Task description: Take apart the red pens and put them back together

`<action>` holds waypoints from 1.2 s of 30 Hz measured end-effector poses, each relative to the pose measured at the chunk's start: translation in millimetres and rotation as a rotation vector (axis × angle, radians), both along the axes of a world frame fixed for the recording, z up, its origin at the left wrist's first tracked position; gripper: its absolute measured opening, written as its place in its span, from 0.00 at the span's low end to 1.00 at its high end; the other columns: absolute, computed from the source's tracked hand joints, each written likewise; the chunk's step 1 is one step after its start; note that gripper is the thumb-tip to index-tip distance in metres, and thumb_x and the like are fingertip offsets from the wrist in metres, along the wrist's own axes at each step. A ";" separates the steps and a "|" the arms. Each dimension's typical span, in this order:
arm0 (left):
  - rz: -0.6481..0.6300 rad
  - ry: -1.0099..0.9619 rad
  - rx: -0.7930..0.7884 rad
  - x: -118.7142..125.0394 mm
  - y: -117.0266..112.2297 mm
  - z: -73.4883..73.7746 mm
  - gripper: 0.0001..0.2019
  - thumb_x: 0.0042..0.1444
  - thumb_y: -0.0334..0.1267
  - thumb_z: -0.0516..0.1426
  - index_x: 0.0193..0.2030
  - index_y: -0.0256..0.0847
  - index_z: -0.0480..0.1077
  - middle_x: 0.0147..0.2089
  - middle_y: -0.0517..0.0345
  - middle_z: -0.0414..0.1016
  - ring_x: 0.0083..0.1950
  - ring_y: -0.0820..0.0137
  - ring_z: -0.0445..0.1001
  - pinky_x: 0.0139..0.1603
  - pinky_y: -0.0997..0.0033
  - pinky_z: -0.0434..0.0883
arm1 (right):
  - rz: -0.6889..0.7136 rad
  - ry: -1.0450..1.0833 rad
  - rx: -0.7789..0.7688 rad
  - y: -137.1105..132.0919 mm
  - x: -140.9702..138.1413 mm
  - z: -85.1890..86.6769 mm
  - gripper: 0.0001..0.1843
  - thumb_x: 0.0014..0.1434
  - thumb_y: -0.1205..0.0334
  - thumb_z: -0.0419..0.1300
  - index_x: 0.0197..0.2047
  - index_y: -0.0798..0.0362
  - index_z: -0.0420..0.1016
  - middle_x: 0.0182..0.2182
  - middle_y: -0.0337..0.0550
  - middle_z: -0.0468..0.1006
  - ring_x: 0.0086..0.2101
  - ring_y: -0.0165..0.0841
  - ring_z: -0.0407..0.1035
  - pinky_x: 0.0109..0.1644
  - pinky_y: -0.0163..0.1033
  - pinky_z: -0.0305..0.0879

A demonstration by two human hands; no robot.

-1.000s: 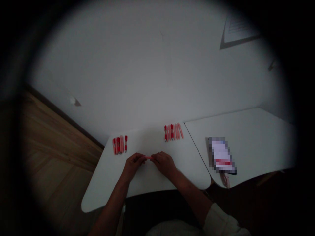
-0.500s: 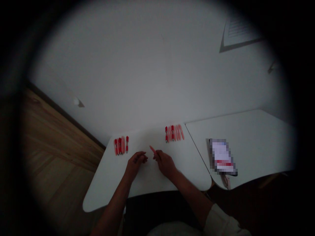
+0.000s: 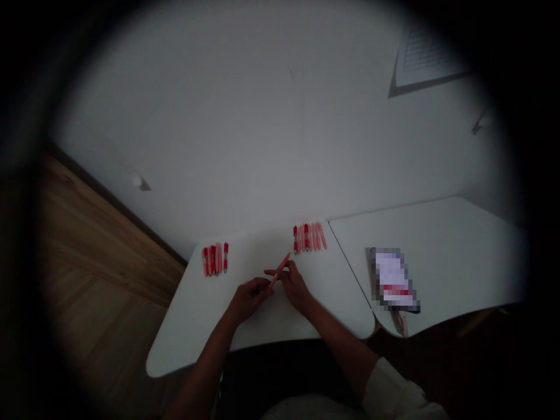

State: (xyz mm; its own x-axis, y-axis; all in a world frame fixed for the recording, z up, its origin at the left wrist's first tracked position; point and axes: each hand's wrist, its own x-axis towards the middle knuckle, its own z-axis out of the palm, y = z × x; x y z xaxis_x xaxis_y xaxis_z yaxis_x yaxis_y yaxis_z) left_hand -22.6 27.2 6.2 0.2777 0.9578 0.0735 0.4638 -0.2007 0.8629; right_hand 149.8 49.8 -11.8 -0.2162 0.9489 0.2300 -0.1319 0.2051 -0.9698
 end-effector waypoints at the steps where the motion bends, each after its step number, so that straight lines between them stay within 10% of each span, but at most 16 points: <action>1: -0.001 -0.001 -0.002 -0.4 0.1 -0.9 0.12 0.53 0.44 0.57 0.43 0.44 0.73 0.36 0.58 0.78 0.37 0.69 0.74 0.40 0.70 0.69 | 0.005 0.018 -0.009 0.2 -0.3 0.4 0.11 0.64 0.50 0.49 0.39 0.48 0.55 0.42 0.49 0.79 0.41 0.36 0.74 0.51 0.50 0.64; 14: 0.279 -0.438 -0.041 -19.6 12.6 -14.8 0.11 0.52 0.44 0.59 0.33 0.38 0.71 0.23 0.64 0.66 0.25 0.76 0.63 0.27 0.77 0.61 | -0.115 0.133 -0.123 10.2 9.4 -5.0 0.13 0.47 0.54 0.67 0.30 0.54 0.72 0.22 0.38 0.75 0.25 0.29 0.69 0.31 0.35 0.66; 21: 0.440 -0.886 -0.067 -12.3 20.9 -14.4 0.11 0.53 0.45 0.59 0.35 0.38 0.70 0.37 0.54 0.75 0.34 0.74 0.72 0.34 0.77 0.66 | -0.135 -0.082 0.029 5.1 3.6 -6.8 0.13 0.51 0.54 0.64 0.37 0.52 0.76 0.31 0.41 0.79 0.32 0.33 0.74 0.39 0.38 0.69; 29: 0.229 -1.412 -0.391 19.5 50.3 6.0 0.15 0.57 0.48 0.54 0.44 0.40 0.69 0.30 0.56 0.73 0.34 0.68 0.73 0.38 0.66 0.69 | -0.228 -0.284 0.259 -0.8 -0.3 -5.9 0.09 0.56 0.56 0.59 0.36 0.51 0.76 0.29 0.41 0.79 0.29 0.33 0.73 0.37 0.38 0.70; 36: 0.053 -1.644 -0.568 27.3 73.6 5.6 0.18 0.59 0.50 0.50 0.27 0.37 0.65 0.17 0.66 0.52 0.17 0.79 0.54 0.19 0.78 0.56 | -0.090 -0.397 0.276 -1.6 3.0 -1.0 0.14 0.60 0.53 0.54 0.41 0.49 0.77 0.36 0.42 0.80 0.37 0.34 0.74 0.44 0.39 0.68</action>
